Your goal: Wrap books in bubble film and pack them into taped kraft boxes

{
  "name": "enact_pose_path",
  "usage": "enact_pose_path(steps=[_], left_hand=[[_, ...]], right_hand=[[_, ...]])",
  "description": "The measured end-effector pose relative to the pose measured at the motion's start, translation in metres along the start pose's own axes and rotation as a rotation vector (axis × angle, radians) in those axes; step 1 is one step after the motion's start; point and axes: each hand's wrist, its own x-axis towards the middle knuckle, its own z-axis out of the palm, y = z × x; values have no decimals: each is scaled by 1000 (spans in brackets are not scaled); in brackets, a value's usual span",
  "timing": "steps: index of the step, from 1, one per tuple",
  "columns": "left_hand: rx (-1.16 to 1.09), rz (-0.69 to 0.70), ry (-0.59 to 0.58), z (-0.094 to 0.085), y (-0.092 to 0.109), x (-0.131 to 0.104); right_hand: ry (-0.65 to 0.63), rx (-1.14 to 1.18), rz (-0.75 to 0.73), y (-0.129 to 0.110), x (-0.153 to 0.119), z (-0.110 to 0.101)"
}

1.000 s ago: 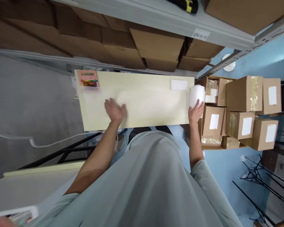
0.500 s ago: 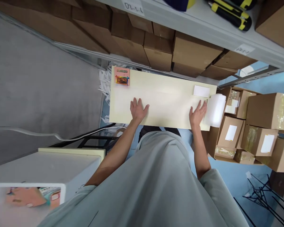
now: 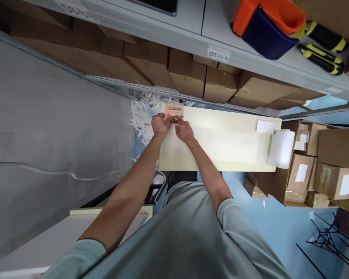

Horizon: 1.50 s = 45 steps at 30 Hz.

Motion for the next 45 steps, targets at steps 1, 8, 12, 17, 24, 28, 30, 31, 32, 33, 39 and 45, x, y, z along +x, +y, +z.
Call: enact_pose_path(steps=[1, 8, 12, 17, 24, 28, 30, 31, 32, 33, 39, 45], left_hand=[[-44, -12, -9, 2, -2, 8], [-323, 178, -80, -6, 5, 27], [-451, 428, -140, -41, 19, -6], [-596, 311, -258, -69, 0, -73], [-524, 16, -303, -26, -55, -122], [-399, 49, -254, -12, -67, -122], [-323, 105, -226, -12, -71, -122], [-279, 123, -205, -13, -73, -123], [-230, 130, -175, -14, -75, -125], [-179, 125, -136, -15, -77, -126], [45, 78, -79, -10, -78, -130], [50, 193, -107, -18, -65, -135]], right_hand=[[1, 16, 37, 0, 7, 6], [208, 238, 116, 8, 9, 12], [448, 364, 158, 8, -11, -17], [427, 479, 104, 4, -81, -27], [336, 448, 401, 15, -132, 33], [340, 401, 461, 20, -119, 49], [353, 364, 479, 20, -115, 51], [367, 337, 480, 20, -116, 51], [385, 310, 469, 20, -118, 51], [406, 285, 446, 19, -122, 51], [307, 148, 225, 9, -143, 56], [238, 123, 263, 8, -145, 65]])
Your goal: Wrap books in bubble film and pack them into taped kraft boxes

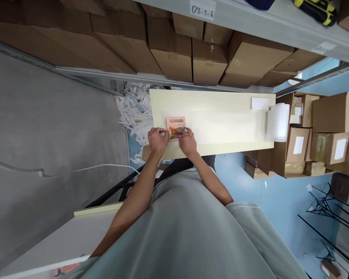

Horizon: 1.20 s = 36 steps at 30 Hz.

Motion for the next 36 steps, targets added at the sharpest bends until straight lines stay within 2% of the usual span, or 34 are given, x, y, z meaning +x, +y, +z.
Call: enact_pose_path(steps=[3, 6, 9, 11, 13, 16, 19, 24, 27, 29, 31, 33, 36], left_hand=[[-86, 100, -12, -7, 18, -14], [-189, 187, -61, -5, 45, -32], [-234, 260, -102, 12, 75, -45], [-227, 284, -145, 30, 90, -49], [-203, 292, -214, 51, 101, -51], [-133, 302, -319, 78, 107, -51], [-68, 313, -350, 92, 105, -49], [16, 311, -225, 93, 97, -42], [27, 385, -307, 97, 95, -40], [26, 442, -364, 100, 98, -41], [26, 491, -377, 99, 107, -42], [25, 521, -340, 93, 123, -41], [5, 541, -221, 75, 161, -29]], right_hand=[[32, 121, -12, 10, 1, 0], [4, 356, 33, 26, 4, -6], [-22, 602, 88, 46, 7, -24], [25, 673, 122, 62, 5, -42], [89, 628, 166, 78, 0, -62], [143, 431, 232, 99, -7, -87], [171, 295, 239, 111, -6, -98], [81, 222, 227, 105, 11, -84], [38, 154, 205, 97, 17, -79], [28, 102, 167, 92, 16, -85], [32, 55, 114, 88, 15, -102], [58, 19, 46, 81, 17, -127], [145, -14, -56, 67, 27, -178]])
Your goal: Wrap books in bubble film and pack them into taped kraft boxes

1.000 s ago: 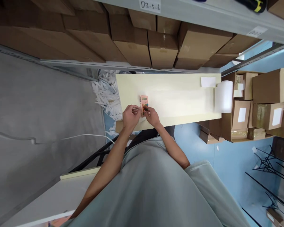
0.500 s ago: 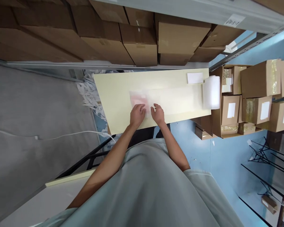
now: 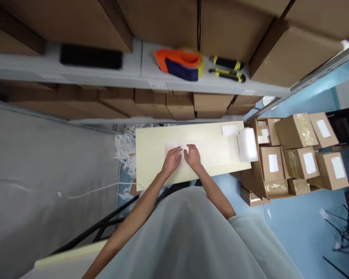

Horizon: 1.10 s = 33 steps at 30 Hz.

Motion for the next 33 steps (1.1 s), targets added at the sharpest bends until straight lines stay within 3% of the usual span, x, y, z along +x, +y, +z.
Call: enact_pose_path(steps=[5, 9, 12, 14, 16, 20, 23, 26, 29, 33], left_hand=[[3, 150, 188, -57, 66, 72], [12, 311, 288, -100, 133, 130], [29, 395, 324, -123, 188, 164], [46, 433, 344, -132, 222, 182], [65, 461, 355, -137, 252, 196], [89, 494, 357, -139, 289, 211], [96, 489, 333, -133, 293, 210], [103, 450, 300, -121, 277, 203], [114, 349, 274, -107, 240, 191], [132, 111, 206, -89, 159, 160]], right_hand=[[245, -70, -187, -30, 49, -101], [413, -215, -273, -56, 85, -199], [490, -336, -263, -75, 108, -272], [498, -427, -234, -85, 122, -313], [425, -529, -200, -91, 134, -345], [258, -637, -168, -91, 151, -377], [224, -638, -185, -86, 156, -385], [198, -651, -211, -79, 160, -390], [218, -675, -251, -65, 165, -390], [349, -559, -395, -19, 164, -360]])
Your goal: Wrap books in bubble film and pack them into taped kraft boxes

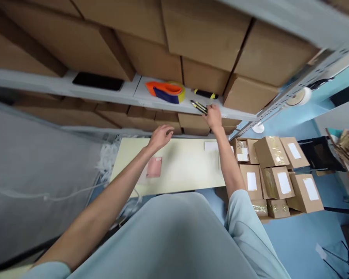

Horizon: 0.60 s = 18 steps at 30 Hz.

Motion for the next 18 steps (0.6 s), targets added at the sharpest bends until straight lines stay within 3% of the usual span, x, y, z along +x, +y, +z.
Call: enact_pose_path(steps=[2, 5, 9, 13, 18], left_hand=[[12, -155, -79, 12, -41, -30], [25, -372, -216, 36, -93, -79], [13, -507, -320, 74, -132, -131], [-25, -498, -344, 103, -147, -153], [2, -423, -358, 113, -161, -156]], right_hand=[[59, 103, -6, 5, -31, 38], [28, 277, 49, -5, -97, 106], [-178, 470, 240, -55, -190, 183], [-474, 509, 428, -120, -249, 221], [-570, 491, 440, -181, -268, 239]])
